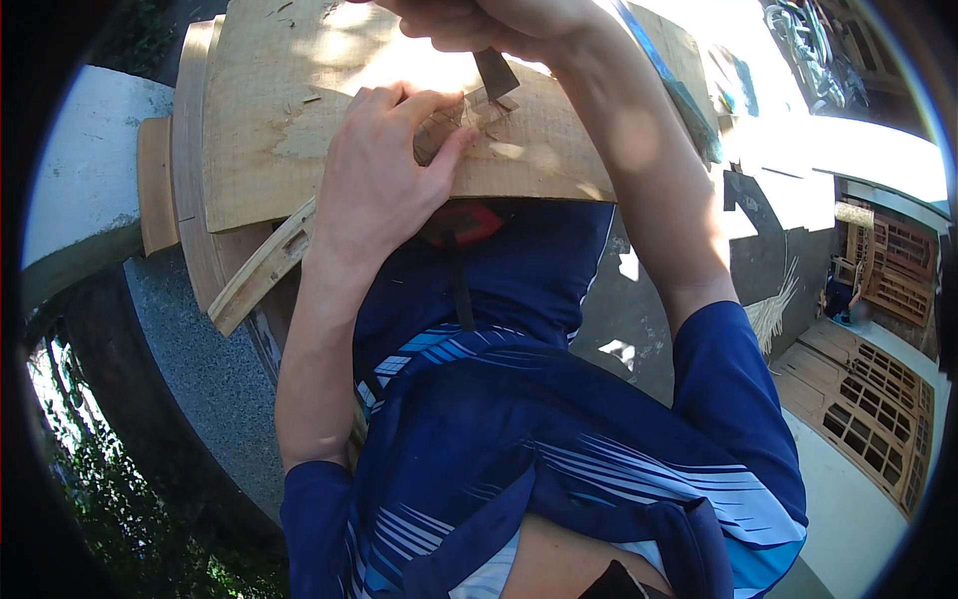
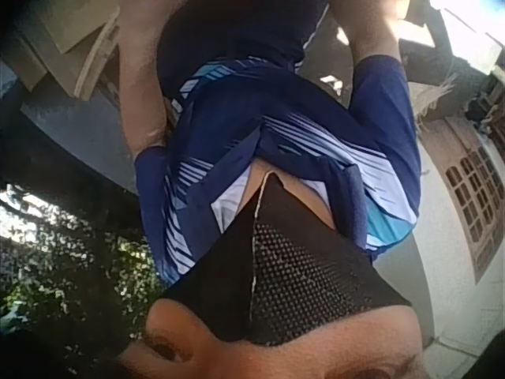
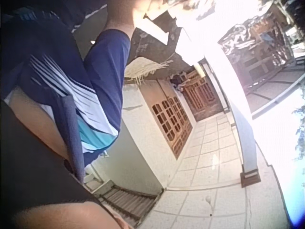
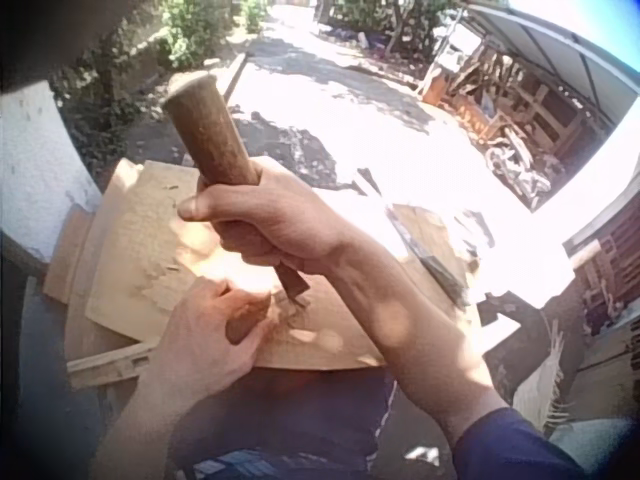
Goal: Carve a piece of wood using a chisel and a wooden mallet to shape a joint or component.
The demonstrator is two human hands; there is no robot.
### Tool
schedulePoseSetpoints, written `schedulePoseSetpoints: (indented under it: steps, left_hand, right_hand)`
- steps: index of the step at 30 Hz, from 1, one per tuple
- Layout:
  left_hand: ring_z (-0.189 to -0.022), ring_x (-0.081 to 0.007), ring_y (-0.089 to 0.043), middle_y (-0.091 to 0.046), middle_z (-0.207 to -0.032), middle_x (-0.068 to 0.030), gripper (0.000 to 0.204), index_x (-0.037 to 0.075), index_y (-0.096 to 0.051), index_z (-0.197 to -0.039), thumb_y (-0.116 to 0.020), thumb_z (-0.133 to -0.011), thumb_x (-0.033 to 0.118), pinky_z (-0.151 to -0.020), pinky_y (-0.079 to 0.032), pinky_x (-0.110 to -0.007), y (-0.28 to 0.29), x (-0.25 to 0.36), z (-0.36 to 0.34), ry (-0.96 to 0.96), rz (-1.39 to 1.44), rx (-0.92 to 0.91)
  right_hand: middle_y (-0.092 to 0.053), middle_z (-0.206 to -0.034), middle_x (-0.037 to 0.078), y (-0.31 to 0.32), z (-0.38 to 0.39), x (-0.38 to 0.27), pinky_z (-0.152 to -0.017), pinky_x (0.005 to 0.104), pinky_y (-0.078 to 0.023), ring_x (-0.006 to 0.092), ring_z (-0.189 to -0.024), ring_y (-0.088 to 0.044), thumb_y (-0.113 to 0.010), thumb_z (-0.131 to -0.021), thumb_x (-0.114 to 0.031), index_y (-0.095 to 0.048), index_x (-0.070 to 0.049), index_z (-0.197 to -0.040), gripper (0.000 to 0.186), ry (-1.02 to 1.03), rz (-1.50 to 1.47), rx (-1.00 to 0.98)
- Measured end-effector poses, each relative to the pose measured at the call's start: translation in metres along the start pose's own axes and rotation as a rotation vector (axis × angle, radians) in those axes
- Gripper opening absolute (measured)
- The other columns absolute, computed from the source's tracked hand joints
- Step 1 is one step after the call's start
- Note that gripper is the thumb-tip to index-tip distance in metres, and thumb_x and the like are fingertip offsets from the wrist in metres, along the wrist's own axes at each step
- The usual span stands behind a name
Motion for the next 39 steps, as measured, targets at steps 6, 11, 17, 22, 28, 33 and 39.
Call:
schedulePoseSetpoints:
  steps: [6,11,17,22,28,33,39]
  left_hand:
    - [-0.094,-0.0301,-0.064,-0.066,-0.095,-0.0136,0.03,0.006,-0.076,-0.109,-0.081,-0.085,0.024,-0.084,-0.052,-0.04,0.001,0.003,0.001,-0.036,0.004,0.045]
    - [-0.092,-0.0302,-0.063,-0.064,-0.091,-0.0129,0.027,0.006,-0.077,-0.106,-0.08,-0.084,0.022,-0.083,-0.053,-0.042,0.001,0.001,0.003,0.004,-0.015,0.04]
    - [-0.091,-0.0295,-0.063,-0.062,-0.09,-0.0095,0.034,0.011,-0.074,-0.117,-0.078,-0.086,0.021,-0.085,-0.052,-0.042,0.001,0.01,0.001,-0.135,-0.047,0.025]
    - [-0.086,-0.0268,-0.059,-0.063,-0.092,-0.0093,0.033,0.014,-0.073,-0.12,-0.078,-0.088,0.021,-0.081,-0.05,-0.039,0.002,0.009,0.0,-0.084,0.005,0.035]
    - [-0.095,-0.0297,-0.065,-0.068,-0.095,-0.0107,0.03,0.01,-0.073,-0.112,-0.079,-0.086,0.024,-0.086,-0.052,-0.043,-0.001,0.005,0.001,-0.036,-0.054,0.015]
    - [-0.095,-0.0308,-0.065,-0.068,-0.095,-0.0113,0.027,0.009,-0.073,-0.107,-0.079,-0.086,0.024,-0.087,-0.052,-0.042,0.0,0.005,0.0,-0.073,-0.039,0.045]
    - [-0.094,-0.0311,-0.065,-0.068,-0.094,-0.0107,0.025,0.007,-0.074,-0.103,-0.08,-0.084,0.023,-0.086,-0.052,-0.042,0.0,0.004,0.0,-0.082,-0.03,0.049]
  right_hand:
    - [-0.038,-0.056,-0.009,0.013,0.01,-0.006,-0.04,0.0246,-0.021,0.0018,-0.042,-0.028,-0.069,-0.098,-0.021,-0.051,-0.017,-0.077,0.028,0.071,0.005,0.225]
    - [-0.037,-0.055,-0.005,0.018,0.072,-0.006,-0.04,0.0261,-0.024,0.0064,-0.042,-0.032,-0.065,-0.096,-0.017,-0.048,-0.012,-0.078,0.026,0.355,0.063,0.64]
    - [-0.032,-0.057,-0.001,0.023,0.127,-0.003,-0.041,0.0269,-0.02,0.009,-0.046,-0.02,-0.043,-0.1,-0.021,-0.041,-0.012,-0.078,0.024,0.762,-0.09,0.584]
    - [-0.034,-0.057,0.0,0.023,0.122,0.014,-0.041,0.0278,-0.023,0.0096,-0.045,-0.025,-0.047,-0.099,-0.02,-0.045,-0.01,-0.084,0.018,0.77,-0.129,0.68]
    - [-0.039,-0.06,-0.002,0.015,0.106,0.013,-0.042,0.027,-0.028,0.0082,-0.044,-0.032,-0.061,-0.1,-0.013,-0.049,-0.008,-0.091,0.015,0.752,-0.143,0.727]
    - [-0.049,-0.063,-0.001,0.008,0.107,0.006,-0.044,0.0264,-0.032,0.0083,-0.047,-0.041,-0.065,-0.098,-0.013,-0.054,-0.005,-0.085,0.019,0.706,0.037,0.836]
    - [-0.054,-0.068,0.0,-0.016,0.114,0.0,-0.056,0.0268,-0.04,0.009,-0.058,-0.046,-0.069,-0.094,-0.008,-0.055,-0.005,-0.09,0.015,1.027,0.808,0.966]
Point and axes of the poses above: each hand's wrist, its own z-axis away from the middle knuckle, its own y-axis out of the back of the hand, x = y × z, the point moved 6 cm from there along -z, towards the middle knuckle
